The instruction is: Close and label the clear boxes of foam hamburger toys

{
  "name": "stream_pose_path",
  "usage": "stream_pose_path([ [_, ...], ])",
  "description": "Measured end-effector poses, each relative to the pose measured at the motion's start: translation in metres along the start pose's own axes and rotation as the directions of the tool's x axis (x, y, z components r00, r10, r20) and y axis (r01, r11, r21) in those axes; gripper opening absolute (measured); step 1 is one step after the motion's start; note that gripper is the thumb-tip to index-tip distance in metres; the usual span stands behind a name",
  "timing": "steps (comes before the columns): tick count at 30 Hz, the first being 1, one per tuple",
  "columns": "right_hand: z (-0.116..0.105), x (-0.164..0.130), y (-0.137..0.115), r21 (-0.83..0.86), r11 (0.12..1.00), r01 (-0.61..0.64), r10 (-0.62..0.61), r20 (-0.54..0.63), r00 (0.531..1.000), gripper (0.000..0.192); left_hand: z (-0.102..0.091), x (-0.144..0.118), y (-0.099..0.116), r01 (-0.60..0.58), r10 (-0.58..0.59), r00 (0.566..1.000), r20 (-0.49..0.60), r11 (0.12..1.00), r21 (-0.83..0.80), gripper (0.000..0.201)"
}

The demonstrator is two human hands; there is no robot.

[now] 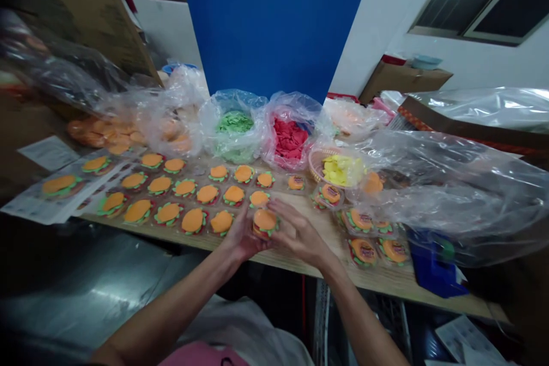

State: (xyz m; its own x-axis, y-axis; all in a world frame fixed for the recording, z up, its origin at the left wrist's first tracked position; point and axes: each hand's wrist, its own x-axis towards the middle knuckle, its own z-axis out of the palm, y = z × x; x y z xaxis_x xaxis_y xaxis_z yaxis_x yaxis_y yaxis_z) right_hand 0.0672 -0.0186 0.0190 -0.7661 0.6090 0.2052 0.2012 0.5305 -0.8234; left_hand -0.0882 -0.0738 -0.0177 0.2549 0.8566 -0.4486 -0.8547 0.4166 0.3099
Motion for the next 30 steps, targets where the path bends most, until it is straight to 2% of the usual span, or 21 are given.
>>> stream_pose_path([
  [2, 0.007, -0.014, -0.004, -0.093, 0.994, 0.065, -0.058, 0.071, 0.996, 0.058, 0.000, -0.001, 0.001, -0.011, 0.011, 0.999, 0.053, 1.000, 0.009, 0.052],
  [3, 0.010, -0.020, -0.004, -0.103, 0.992, 0.074, -0.067, 0.070, 0.995, 0.059, 0.000, -0.001, 0.000, -0.013, 0.011, 0.998, 0.063, 0.999, 0.043, 0.047],
  [5, 0.014, -0.027, -0.001, -0.044, 0.999, 0.031, -0.032, -0.026, 0.999, 0.054, 0.000, -0.003, -0.003, -0.031, 0.025, 0.998, 0.049, 0.991, 0.127, 0.038],
  [6, 0.015, -0.028, 0.001, 0.026, 0.999, -0.021, 0.024, -0.114, 0.993, 0.051, 0.000, -0.004, -0.006, -0.052, 0.046, 0.998, 0.044, 0.985, 0.163, 0.037],
  [8, 0.015, -0.027, 0.007, 0.210, 0.965, -0.155, 0.212, -0.286, 0.934, 0.041, 0.001, -0.006, -0.011, -0.106, 0.099, 0.994, 0.042, 0.970, 0.217, 0.037],
  [10, 0.013, -0.023, 0.012, 0.367, 0.892, -0.263, 0.386, -0.316, 0.867, 0.030, 0.003, -0.009, -0.015, -0.140, 0.132, 0.990, 0.048, 0.951, 0.275, 0.036],
  [11, 0.012, -0.021, 0.013, 0.415, 0.860, -0.297, 0.433, -0.285, 0.855, 0.027, 0.004, -0.010, -0.017, -0.147, 0.136, 0.989, 0.055, 0.938, 0.313, 0.036],
  [14, 0.013, -0.021, 0.016, 0.479, 0.824, -0.302, 0.453, -0.237, 0.859, 0.028, 0.010, -0.014, -0.021, -0.163, 0.157, 0.986, 0.046, 0.905, 0.394, 0.036],
  [20, 0.026, -0.038, 0.023, 0.474, 0.841, -0.263, 0.466, -0.386, 0.796, 0.028, 0.009, -0.010, -0.032, -0.275, 0.315, 0.949, -0.017, 0.853, 0.444, 0.049],
  [23, 0.021, -0.042, 0.023, 0.469, 0.837, -0.280, 0.457, -0.321, 0.830, 0.030, 0.004, -0.009, -0.037, -0.260, 0.319, 0.947, -0.039, 0.831, 0.491, 0.048],
  [27, 0.006, -0.037, 0.015, 0.381, 0.873, -0.303, 0.392, -0.180, 0.902, 0.027, 0.004, -0.010, -0.041, -0.215, 0.269, 0.963, 0.009, 0.746, 0.631, 0.040],
  [30, 0.005, -0.032, 0.011, 0.362, 0.876, -0.318, 0.380, -0.115, 0.918, 0.025, 0.007, -0.011, -0.043, -0.193, 0.249, 0.968, 0.009, 0.724, 0.662, 0.041],
])
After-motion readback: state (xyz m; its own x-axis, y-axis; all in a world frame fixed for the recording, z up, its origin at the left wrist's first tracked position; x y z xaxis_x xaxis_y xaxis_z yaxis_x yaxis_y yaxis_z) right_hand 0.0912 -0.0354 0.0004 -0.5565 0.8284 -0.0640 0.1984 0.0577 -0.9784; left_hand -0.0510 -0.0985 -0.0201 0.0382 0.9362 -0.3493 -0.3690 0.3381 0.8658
